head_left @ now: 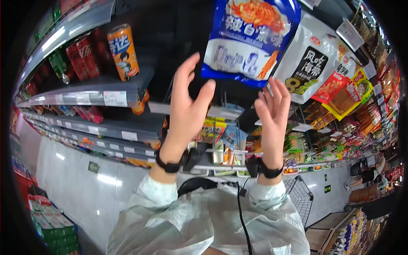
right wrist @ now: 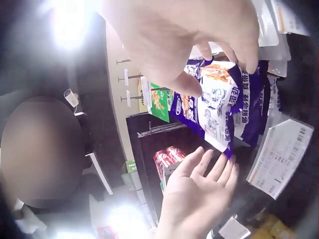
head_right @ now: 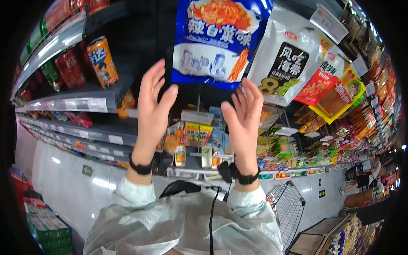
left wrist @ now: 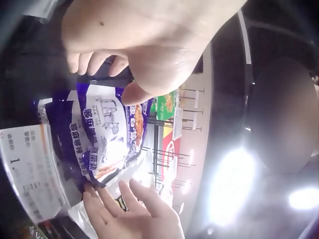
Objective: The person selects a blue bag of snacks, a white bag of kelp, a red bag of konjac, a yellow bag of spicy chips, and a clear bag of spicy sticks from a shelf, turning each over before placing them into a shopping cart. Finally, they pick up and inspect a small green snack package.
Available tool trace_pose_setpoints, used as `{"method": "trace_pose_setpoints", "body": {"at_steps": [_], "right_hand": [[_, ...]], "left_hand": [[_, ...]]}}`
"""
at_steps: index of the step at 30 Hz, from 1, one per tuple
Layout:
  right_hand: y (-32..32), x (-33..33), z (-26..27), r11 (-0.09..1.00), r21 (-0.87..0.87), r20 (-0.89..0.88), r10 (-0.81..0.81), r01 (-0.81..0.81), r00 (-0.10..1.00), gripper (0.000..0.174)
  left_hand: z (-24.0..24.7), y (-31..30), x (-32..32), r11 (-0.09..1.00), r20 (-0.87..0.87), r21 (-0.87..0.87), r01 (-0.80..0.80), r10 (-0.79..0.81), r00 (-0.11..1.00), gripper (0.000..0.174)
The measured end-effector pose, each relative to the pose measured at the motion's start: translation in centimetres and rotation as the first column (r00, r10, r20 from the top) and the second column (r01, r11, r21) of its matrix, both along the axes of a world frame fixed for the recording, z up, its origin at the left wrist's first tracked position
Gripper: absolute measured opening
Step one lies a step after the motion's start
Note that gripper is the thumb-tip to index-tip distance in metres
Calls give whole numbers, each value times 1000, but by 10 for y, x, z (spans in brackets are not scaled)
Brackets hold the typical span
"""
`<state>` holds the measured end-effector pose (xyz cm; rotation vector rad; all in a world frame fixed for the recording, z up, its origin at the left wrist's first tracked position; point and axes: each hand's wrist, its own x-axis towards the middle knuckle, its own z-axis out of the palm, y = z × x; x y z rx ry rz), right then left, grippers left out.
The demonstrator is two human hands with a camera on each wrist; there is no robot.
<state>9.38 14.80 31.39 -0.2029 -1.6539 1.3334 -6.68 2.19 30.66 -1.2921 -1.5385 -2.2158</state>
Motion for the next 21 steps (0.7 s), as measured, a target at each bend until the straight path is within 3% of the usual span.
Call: {"method": "trace_pose_setpoints", "body": {"at_steps": [1, 3, 4, 5, 7, 10, 13, 16, 21], "right_hand": [[5, -4, -1, 1000, 2, -27, 20, -20, 999, 66], [5, -7, 7, 993, -102, -33, 54, -57, 998, 65], [9, -8, 6, 996, -93, -25, 12, -14, 1000, 64], [16, -8, 4, 996, -79, -17, -31, 30, 999, 62], [24, -8, 1, 995, -92, -89, 21, -30, 996, 54], [19, -3, 8, 973, -195, -114, 106, -127, 988, 50], [10, -2, 12, 976, -180, -151, 92, -119, 984, 45], [3, 7, 10, 976, -154, -184, 127, -156, 975, 39], [-23, 17, 20, 967, -197, -261, 108, -162, 959, 46]], "left_hand": [[1, 7, -5, 1000, 30, -11, 8, -8, 1000, 56], [2, 16, -14, 968, 189, 43, 246, -249, 950, 60], [10, 13, -12, 957, 191, 44, 286, -289, 938, 60], [12, 11, -12, 972, 187, -36, 233, -223, 957, 58], [10, 12, -9, 976, 171, 41, 215, -219, 960, 47], [17, -1, -2, 945, 221, -54, 322, -303, 927, 36], [24, -9, 13, 952, 207, 33, 304, -304, 930, 29], [29, -22, 22, 909, 222, 110, 401, -416, 882, 28], [38, -46, 35, 903, 207, 120, 412, -429, 879, 29]]}}
